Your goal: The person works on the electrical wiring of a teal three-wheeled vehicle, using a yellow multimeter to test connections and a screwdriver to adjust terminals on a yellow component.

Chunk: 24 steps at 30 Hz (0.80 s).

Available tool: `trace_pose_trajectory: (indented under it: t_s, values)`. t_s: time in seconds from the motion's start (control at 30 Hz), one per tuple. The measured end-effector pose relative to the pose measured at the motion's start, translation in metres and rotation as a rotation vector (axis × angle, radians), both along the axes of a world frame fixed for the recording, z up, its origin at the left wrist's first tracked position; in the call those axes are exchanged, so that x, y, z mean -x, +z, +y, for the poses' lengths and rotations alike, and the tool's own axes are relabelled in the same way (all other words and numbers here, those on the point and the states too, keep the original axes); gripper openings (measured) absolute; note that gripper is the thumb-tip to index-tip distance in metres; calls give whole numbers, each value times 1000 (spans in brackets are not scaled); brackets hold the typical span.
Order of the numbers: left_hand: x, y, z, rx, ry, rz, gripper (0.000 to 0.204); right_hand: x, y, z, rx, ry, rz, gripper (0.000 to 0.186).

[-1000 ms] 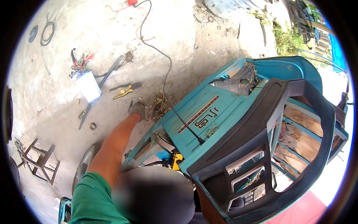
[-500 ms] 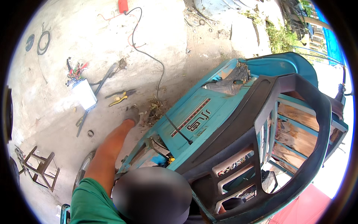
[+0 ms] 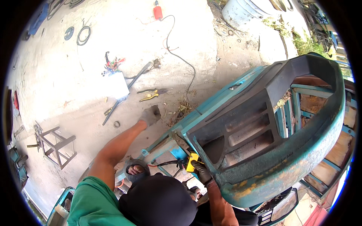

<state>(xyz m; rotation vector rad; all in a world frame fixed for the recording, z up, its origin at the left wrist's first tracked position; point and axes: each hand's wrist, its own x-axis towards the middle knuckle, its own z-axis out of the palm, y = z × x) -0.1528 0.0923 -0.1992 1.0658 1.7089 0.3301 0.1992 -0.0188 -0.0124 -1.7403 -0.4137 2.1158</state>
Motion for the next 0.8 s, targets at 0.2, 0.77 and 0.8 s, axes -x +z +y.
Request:
trace_pose_trajectory:
  t_s: [0.2, 0.77, 0.8]
  values:
    - [5, 74, -9, 77, 291, -398, 13, 9, 8, 5, -89, 3, 17, 35]
    - [-47, 260, -53, -78, 75, -501, 29, 8, -18, 6, -166, 67, 7, 42]
    - [-50, 258, -55, -77, 17, -517, 27, 9, -18, 6, -158, 55, 9, 40]
